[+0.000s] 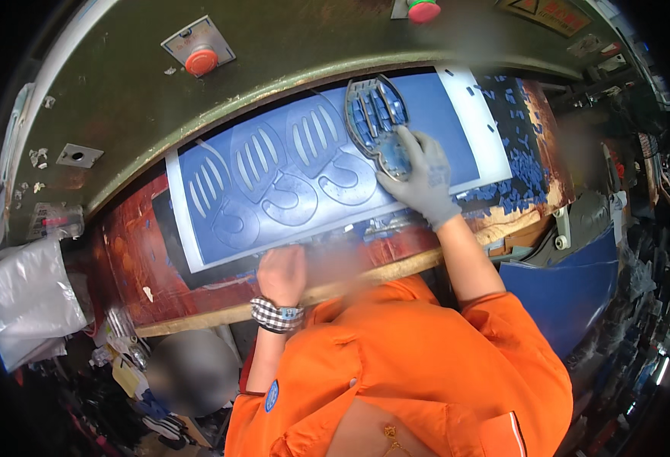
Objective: The person cuts blue plastic sheets into spatula-shaped pieces using a die-cutting press. They place the sheet under the press, operate the lever, remove the cut pieces, and repeat the process with multiple sheets.
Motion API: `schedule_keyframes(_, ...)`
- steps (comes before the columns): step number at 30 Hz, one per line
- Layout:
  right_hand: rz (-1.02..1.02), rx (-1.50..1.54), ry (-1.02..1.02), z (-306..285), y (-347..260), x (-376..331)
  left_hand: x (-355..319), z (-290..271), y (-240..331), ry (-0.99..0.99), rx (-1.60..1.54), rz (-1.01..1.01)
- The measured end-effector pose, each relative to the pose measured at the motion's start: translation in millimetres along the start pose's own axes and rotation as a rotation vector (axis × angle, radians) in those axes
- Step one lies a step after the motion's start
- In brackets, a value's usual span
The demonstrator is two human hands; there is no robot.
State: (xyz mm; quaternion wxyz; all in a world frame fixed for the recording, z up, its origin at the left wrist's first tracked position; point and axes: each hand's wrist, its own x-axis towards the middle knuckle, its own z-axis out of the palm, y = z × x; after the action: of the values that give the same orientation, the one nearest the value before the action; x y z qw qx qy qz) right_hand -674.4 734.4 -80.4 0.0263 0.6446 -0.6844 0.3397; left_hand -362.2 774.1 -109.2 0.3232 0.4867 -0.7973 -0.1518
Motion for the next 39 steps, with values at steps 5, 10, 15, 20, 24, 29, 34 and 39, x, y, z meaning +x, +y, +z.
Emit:
schedule_keyframes(5, 0.023, 0.171, -0.001, -25, 13, -57, 22, 3, 25, 0.062, -0.229, -0.101)
schedule_keyframes(10, 0.496, 0.899, -0.04, -57, 18, -85, 60, 51, 58, -0.054, -0.447, 0.031)
schedule_keyframes(15, 0.54, 0.921, -0.03, -62, 14, -94, 89, 110, 102, -0.119, -0.456, 0.004)
schedule_keyframes(20, 0.594, 1.131, -0.005, -61, 23, -91, 99, 124, 102, 0.096, -0.275, 0.086)
schedule_keyframes(24, 0.828, 1.283, -0.029, -75, 38, -83, 87, 117, 78, -0.095, 0.171, 0.051)
schedule_keyframes(29, 0.432, 0.777, 0.102, -88, 52, -74, 79, 117, 67, -0.007, 0.029, 0.038)
schedule_keyframes(34, 0.044, 0.104, 0.105, -86, 72, -75, 81, 118, 70, 0.045, 0.009, 0.069)
schedule_keyframes(39, 0.047, 0.075, 0.072, -73, 76, -84, 81, 117, 71, 0.023, -0.024, -0.014)
